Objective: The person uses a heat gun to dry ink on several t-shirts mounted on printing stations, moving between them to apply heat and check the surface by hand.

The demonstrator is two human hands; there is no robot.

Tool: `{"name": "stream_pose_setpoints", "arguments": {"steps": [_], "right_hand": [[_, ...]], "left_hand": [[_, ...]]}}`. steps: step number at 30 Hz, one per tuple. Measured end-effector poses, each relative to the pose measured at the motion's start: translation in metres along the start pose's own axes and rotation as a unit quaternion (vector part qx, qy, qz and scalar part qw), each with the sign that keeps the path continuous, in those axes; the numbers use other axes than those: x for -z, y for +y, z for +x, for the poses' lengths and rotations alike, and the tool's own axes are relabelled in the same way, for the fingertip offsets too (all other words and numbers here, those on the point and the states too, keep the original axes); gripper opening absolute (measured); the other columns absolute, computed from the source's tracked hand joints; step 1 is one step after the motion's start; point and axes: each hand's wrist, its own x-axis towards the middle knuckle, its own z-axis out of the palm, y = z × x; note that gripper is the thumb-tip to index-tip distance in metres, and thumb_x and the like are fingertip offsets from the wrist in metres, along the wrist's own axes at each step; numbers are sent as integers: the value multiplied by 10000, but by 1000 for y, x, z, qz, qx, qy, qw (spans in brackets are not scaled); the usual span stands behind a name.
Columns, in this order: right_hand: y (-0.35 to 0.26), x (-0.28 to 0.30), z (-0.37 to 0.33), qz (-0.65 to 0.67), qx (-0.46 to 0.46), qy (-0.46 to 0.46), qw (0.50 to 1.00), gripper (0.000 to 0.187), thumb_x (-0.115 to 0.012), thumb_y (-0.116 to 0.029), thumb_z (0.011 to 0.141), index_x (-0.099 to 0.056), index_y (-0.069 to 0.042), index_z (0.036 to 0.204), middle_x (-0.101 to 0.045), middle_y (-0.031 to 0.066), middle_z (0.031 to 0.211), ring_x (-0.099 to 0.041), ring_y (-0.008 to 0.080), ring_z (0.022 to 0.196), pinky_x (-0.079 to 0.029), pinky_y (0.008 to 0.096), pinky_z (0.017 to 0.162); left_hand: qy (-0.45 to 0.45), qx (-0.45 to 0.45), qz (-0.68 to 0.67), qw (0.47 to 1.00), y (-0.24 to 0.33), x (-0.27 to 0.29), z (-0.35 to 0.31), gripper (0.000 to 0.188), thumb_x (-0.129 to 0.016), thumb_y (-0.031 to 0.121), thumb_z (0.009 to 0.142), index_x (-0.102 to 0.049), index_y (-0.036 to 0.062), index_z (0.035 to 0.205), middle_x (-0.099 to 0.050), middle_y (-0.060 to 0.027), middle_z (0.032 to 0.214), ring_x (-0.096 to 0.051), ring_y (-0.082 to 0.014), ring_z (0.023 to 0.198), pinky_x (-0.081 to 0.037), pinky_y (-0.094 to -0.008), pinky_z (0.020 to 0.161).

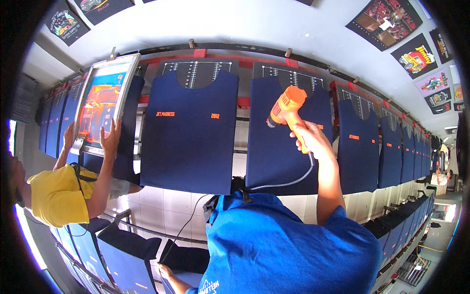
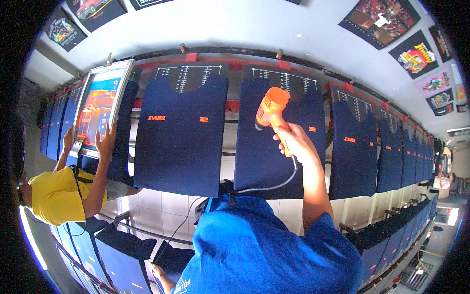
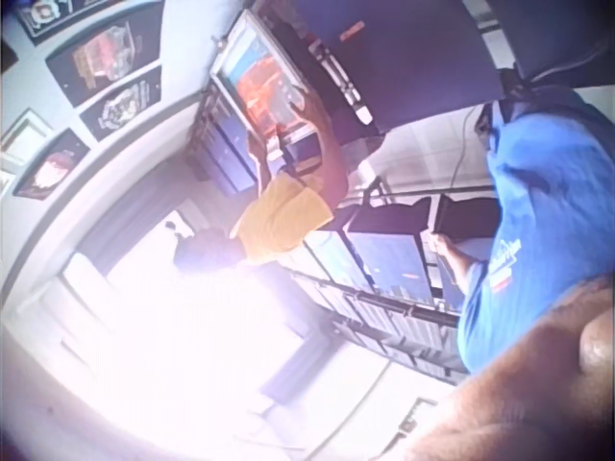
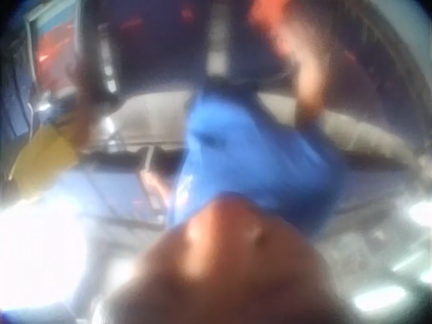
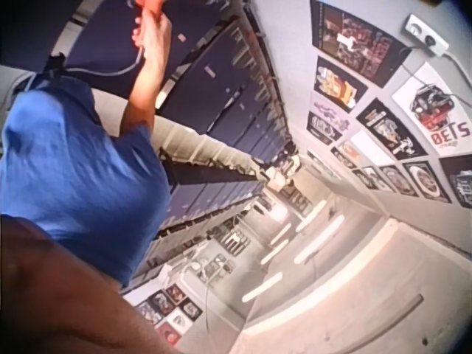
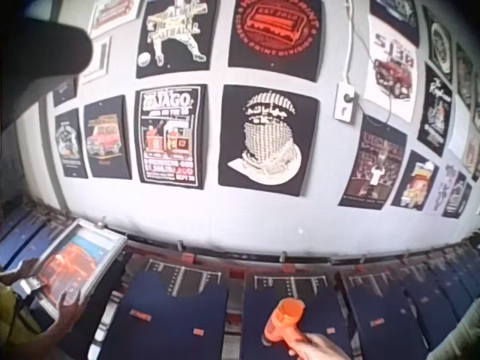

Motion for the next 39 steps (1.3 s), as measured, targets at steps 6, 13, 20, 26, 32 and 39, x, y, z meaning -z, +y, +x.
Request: {"name": "stream_pose_setpoints", "arguments": {"steps": [6, 13, 20, 26, 32, 39], "right_hand": [[14, -4, 22, 17, 33, 1, 999, 284, -566, -265, 985, -571, -19, 1127, -586, 14, 852, -550, 68, 584, -474, 227, 465], [27, 8, 33, 50, 26, 10, 998, 263, -580, -257, 982, -565, -27, 1107, -592, 17, 858, -553, 63, 581, -464, 217, 446], [34, 11, 37, 22, 16, 7, 1000, 326, -583, -247, 981, -541, -10, 1201, -594, 27, 873, -549, 63, 604, -455, 208, 460], [37, 8, 37, 8, 16, 23, 1000, 282, -586, -250, 979, -556, -16, 1132, -600, 27, 862, -552, 63, 577, -445, 209, 422], [39, 4, 34, -10, 37, 23, 999, 267, -597, -246, 973, -562, -15, 1103, -598, 23, 853, -555, 62, 575, -437, 204, 413], [35, 0, 28, -35, 43, 13, 998, 275, -592, -257, 977, -564, -11, 1098, -605, 23, 869, -558, 63, 588, -449, 210, 427]], "left_hand": [[-123, 48, -112, 985, 9, -7, 7, 444, -352, 211, 1032, -473, -34, 1382, -498, -237, 1402, -480, -328, 1301, -363, -372, 1105], [-208, 50, -125, 969, 17, -12, 22, 509, -291, 269, 1056, -398, -36, 1449, -412, -241, 1492, -382, -334, 1398, -285, -369, 1163], [-181, 73, -217, 956, 32, -23, 15, 619, -279, 405, 1062, -324, -31, 1499, -383, -215, 1531, -368, -317, 1417, -263, -361, 1174], [-195, 143, -245, 939, 29, -27, 15, 715, -280, 514, 1045, -304, -28, 1511, -332, -172, 1569, -297, -270, 1452, -216, -350, 1186], [-156, 125, -274, 941, 25, -29, 17, 717, -306, 529, 1026, -378, -34, 1465, -413, -165, 1493, -362, -265, 1384, -262, -361, 1150], [-85, 80, -328, 937, 24, -29, 12, 708, -348, 529, 1004, -481, -41, 1401, -536, -161, 1380, -476, -264, 1279, -343, -375, 1093]]}}
